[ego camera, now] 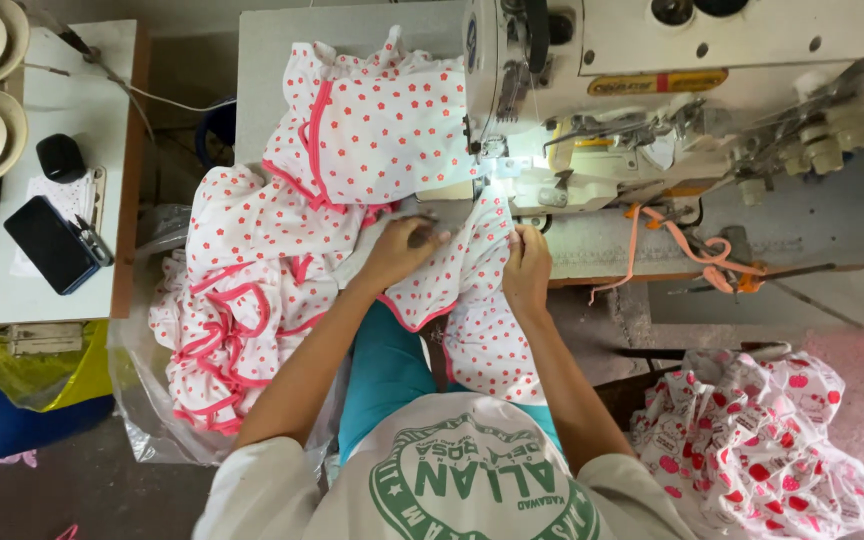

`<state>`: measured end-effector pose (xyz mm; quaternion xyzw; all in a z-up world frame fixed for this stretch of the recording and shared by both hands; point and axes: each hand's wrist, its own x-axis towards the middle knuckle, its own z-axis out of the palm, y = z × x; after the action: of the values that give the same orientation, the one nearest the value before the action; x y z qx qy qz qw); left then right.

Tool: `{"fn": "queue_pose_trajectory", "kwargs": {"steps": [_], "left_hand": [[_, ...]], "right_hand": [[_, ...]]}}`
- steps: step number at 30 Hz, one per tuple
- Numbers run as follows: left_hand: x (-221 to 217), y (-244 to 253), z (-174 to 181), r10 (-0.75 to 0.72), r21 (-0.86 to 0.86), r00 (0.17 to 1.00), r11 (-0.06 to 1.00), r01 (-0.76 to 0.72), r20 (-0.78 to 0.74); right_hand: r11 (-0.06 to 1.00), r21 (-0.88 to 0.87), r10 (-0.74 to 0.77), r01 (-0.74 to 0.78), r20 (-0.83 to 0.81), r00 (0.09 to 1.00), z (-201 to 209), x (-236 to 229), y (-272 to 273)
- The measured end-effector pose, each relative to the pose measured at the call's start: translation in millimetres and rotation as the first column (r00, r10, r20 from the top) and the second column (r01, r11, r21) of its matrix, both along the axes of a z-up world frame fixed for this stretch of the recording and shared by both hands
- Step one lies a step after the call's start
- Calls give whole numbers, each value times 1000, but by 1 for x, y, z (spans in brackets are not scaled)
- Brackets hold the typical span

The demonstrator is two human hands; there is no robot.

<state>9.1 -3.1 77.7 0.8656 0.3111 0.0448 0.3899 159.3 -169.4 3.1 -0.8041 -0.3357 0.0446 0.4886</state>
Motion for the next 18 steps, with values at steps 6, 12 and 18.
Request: {"fn": "queue_pose_trajectory", "kwargs": {"steps": [6,12,18], "left_hand": [[4,-7,-108,-52,313,998,949,39,33],[-14,28,-77,437,-435,797,866,-247,417],[-27,60,-16,406,-327,725,909,-259,556]], "right_hand": [[999,-5,31,-31,2,1000,6,5,1],[1000,2,18,-18,9,1000,5,4,-1],[989,-150,-7,-6,-83,996,36,-48,-7]]}}
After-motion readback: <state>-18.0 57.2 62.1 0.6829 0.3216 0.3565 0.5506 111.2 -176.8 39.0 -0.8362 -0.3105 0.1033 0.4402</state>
